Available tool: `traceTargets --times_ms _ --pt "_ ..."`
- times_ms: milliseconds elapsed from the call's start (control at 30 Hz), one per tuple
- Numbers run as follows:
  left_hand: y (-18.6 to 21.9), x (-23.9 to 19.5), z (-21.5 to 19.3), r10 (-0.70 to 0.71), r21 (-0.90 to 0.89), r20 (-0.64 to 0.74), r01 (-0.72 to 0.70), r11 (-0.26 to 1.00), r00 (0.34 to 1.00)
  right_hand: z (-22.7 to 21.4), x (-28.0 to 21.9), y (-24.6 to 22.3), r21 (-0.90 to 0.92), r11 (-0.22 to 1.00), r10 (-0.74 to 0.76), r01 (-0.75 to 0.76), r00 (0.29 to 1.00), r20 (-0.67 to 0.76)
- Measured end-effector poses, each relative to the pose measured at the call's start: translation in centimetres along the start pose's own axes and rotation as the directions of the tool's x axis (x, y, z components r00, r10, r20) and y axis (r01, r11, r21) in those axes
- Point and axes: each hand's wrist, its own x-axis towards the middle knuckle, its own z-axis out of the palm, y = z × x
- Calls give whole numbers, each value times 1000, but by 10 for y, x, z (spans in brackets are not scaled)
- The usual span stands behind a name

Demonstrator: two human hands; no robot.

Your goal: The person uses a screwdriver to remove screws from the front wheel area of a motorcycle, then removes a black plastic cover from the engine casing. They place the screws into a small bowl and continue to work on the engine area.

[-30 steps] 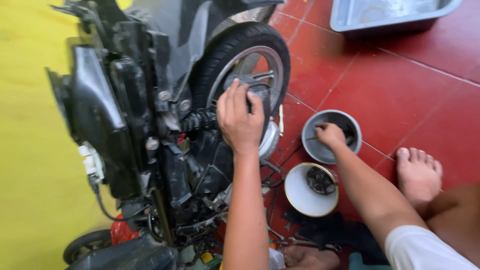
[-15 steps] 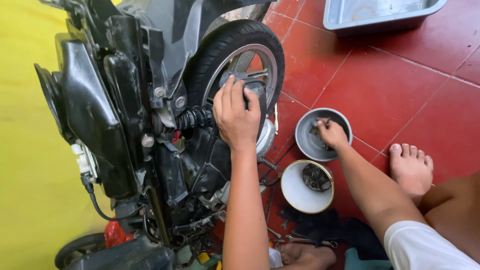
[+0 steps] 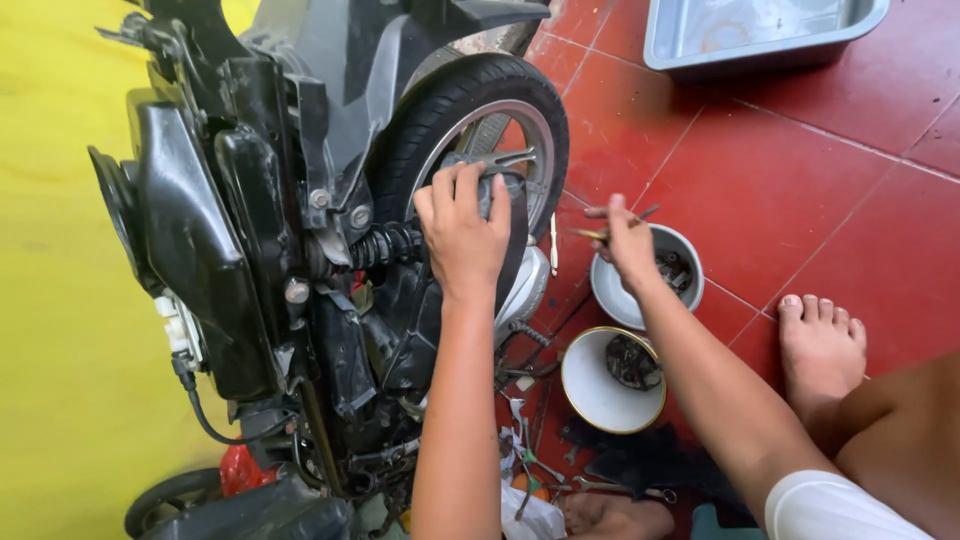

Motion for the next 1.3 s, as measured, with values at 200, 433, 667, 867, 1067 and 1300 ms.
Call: traceTargets --times_ms 200,433,667,867,1067,1300 --pt "0 1 -3 30 -9 31 -30 1000 999 35 -31 -51 86 987 -147 137 980 130" --pt "0 0 -5 112 66 80 -117 991 991 54 -68 -26 -23 984 -178 177 984 -12" --pt "4 3 -7 83 84 99 -91 992 992 60 -84 -25 -22 997 -78 77 996 -40" --pt "6 -1 -2 71 144 66 -80 986 995 53 -64 -11 95 993 -48 66 982 -180" --pt "12 -1 0 65 150 44 -71 986 997 39 -32 -21 137 986 -54 90 967 -247" --pt "10 -5 4 26 196 -47 -16 981 999 48 -33 -62 277 946 -155 169 985 -72"
